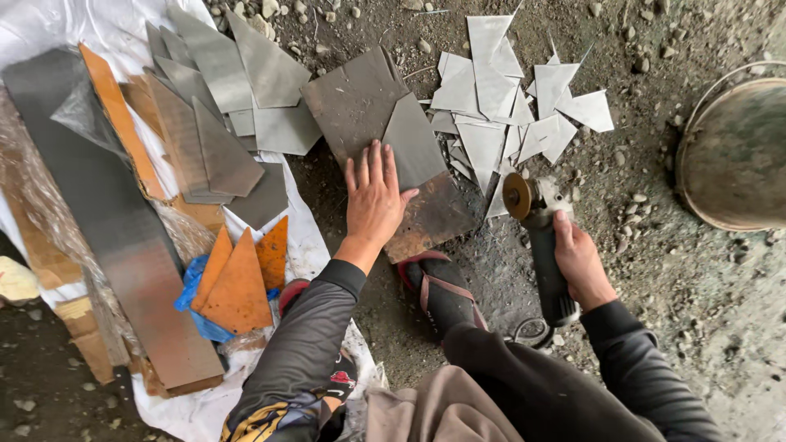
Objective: The person uses an angle grinder to cut metal sheets into smaller pieces. They hold the metal sheet with one hand and operate the grinder with the other, producing sparks as the blade cuts through the material. The cut pieces are placed on the ground nearby.
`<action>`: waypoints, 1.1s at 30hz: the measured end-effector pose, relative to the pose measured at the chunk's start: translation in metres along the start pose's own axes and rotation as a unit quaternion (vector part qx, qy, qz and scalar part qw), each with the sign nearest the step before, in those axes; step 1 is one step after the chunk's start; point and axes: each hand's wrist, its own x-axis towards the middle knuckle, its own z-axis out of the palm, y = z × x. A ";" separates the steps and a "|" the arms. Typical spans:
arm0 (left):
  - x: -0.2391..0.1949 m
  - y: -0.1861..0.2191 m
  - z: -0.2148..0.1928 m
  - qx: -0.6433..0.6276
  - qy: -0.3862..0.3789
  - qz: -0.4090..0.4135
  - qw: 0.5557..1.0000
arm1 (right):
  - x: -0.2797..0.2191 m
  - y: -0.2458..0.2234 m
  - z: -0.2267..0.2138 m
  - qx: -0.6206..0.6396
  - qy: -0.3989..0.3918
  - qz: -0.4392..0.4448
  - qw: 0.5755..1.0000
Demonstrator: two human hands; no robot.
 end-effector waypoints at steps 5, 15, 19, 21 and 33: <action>0.001 -0.023 -0.013 0.000 0.034 -0.077 0.996 | -0.013 0.016 -0.006 0.001 -0.004 0.064 0.998; -0.001 -0.095 0.009 -0.382 0.058 -0.416 0.823 | -0.026 -0.003 0.005 -0.007 -0.041 0.084 0.996; 0.007 -0.098 0.022 -0.678 0.184 -0.410 0.582 | -0.024 -0.003 0.007 -0.030 -0.041 0.079 0.996; 0.011 -0.096 0.023 -0.755 0.205 -0.394 0.482 | -0.023 -0.003 0.009 -0.043 -0.038 0.076 0.995; -0.010 -0.061 0.034 -0.760 0.164 -0.347 0.525 | -0.014 0.013 0.011 -0.002 -0.045 -0.001 0.999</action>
